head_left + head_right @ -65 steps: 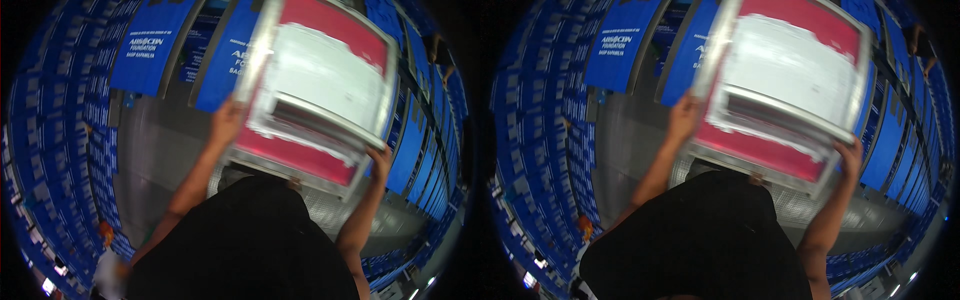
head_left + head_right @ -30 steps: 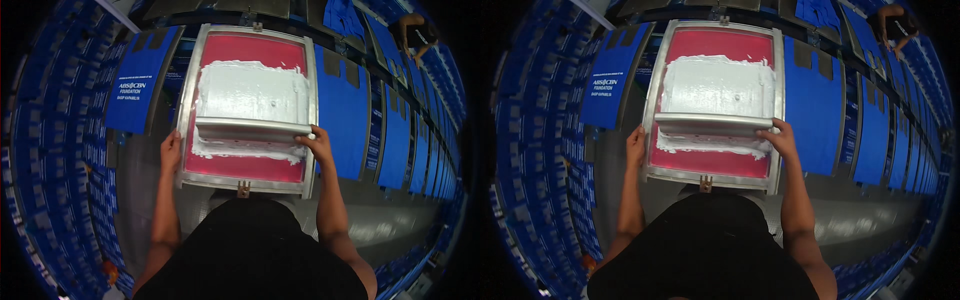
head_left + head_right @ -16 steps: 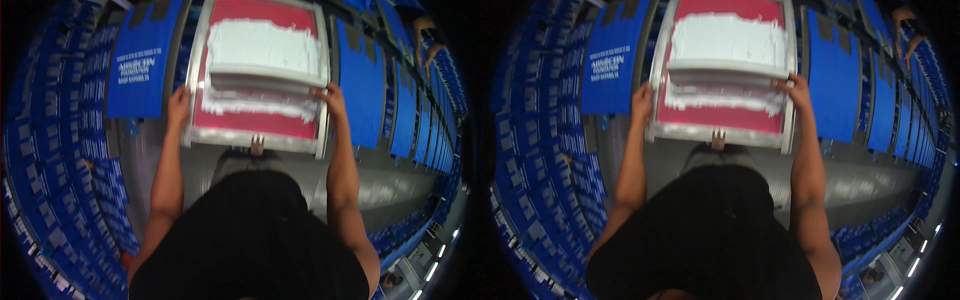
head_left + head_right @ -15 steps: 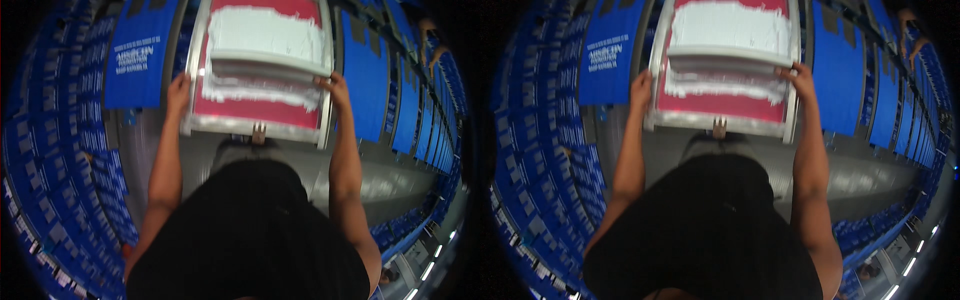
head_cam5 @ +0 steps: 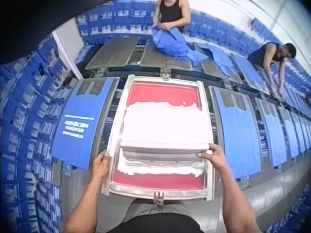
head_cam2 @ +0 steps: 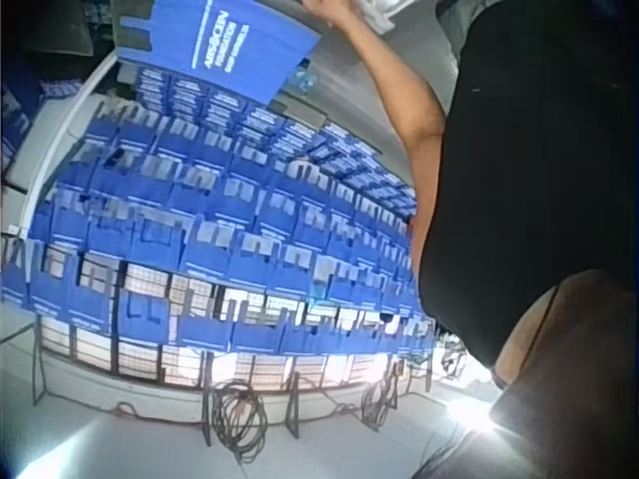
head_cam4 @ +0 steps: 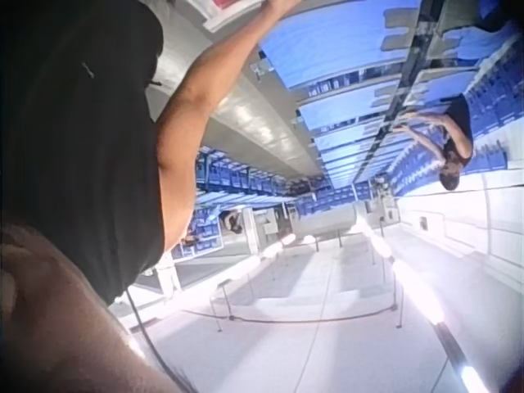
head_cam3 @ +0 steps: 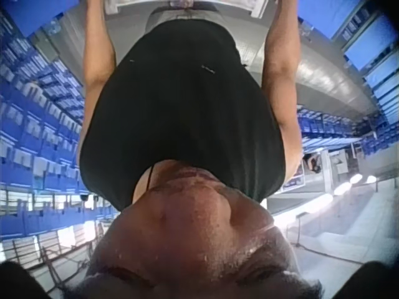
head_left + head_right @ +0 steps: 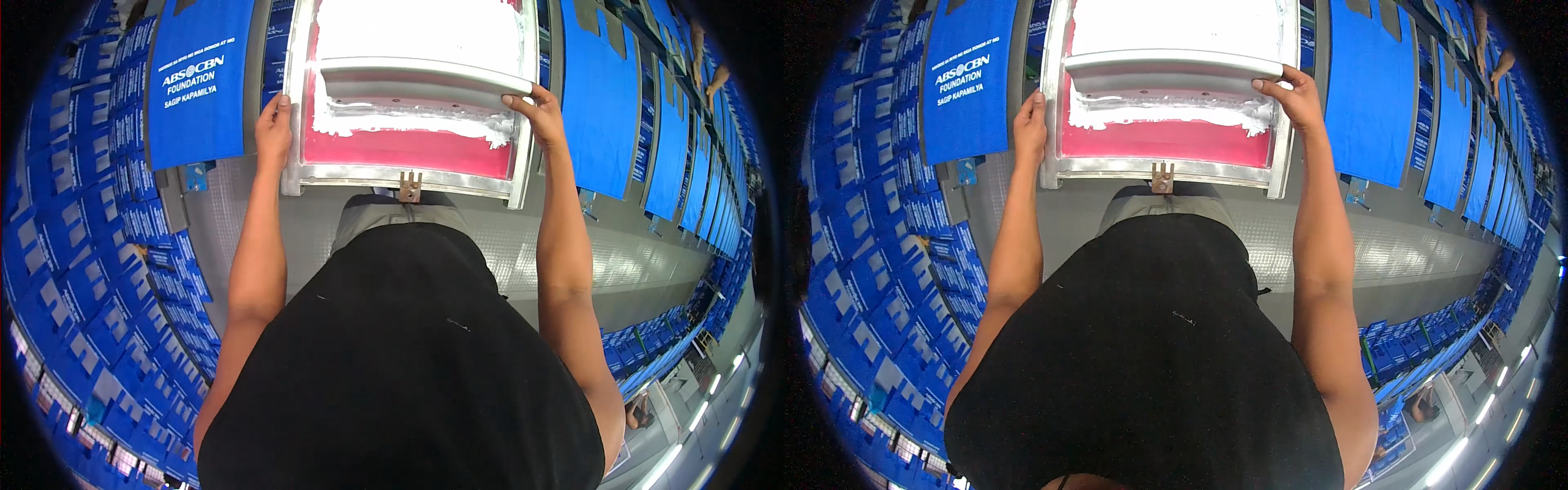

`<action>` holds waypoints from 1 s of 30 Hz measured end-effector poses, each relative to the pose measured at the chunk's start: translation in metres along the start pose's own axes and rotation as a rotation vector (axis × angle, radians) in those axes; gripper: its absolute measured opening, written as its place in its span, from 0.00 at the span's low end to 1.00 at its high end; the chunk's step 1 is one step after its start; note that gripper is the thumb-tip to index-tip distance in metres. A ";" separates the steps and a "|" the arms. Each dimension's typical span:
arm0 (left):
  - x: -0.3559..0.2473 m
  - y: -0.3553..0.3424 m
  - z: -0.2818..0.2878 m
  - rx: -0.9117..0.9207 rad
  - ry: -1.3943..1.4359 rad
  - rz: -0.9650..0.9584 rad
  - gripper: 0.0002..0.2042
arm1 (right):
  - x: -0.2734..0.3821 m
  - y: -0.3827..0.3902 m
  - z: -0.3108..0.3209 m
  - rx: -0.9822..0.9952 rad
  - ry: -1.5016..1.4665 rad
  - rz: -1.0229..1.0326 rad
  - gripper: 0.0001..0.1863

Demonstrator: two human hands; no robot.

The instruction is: The person uses a squeegee to spread white ink across a screen printing frame. They repeatedly pull the squeegee across the mesh to ensure even coverage of the ink over the printed logo area. The task involves consistent back-and-forth motions to maintain a uniform ink layer.

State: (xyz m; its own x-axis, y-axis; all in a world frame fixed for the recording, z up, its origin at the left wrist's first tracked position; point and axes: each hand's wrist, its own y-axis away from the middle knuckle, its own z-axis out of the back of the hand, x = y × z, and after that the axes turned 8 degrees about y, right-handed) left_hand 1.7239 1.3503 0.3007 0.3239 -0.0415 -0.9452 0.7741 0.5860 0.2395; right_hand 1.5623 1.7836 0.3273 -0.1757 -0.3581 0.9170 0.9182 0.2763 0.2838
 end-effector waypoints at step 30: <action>-0.169 -0.095 -0.114 0.481 -0.929 -0.797 0.15 | 0.098 -0.093 -0.008 -0.065 1.137 0.546 0.16</action>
State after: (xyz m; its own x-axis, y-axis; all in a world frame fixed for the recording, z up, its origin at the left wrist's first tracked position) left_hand 1.5334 1.3934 0.4127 -0.2078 -0.8902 -0.4054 0.9781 -0.1953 -0.0724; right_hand 1.4623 1.7155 0.3886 0.6050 -0.7833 0.1428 0.7962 0.5969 -0.0988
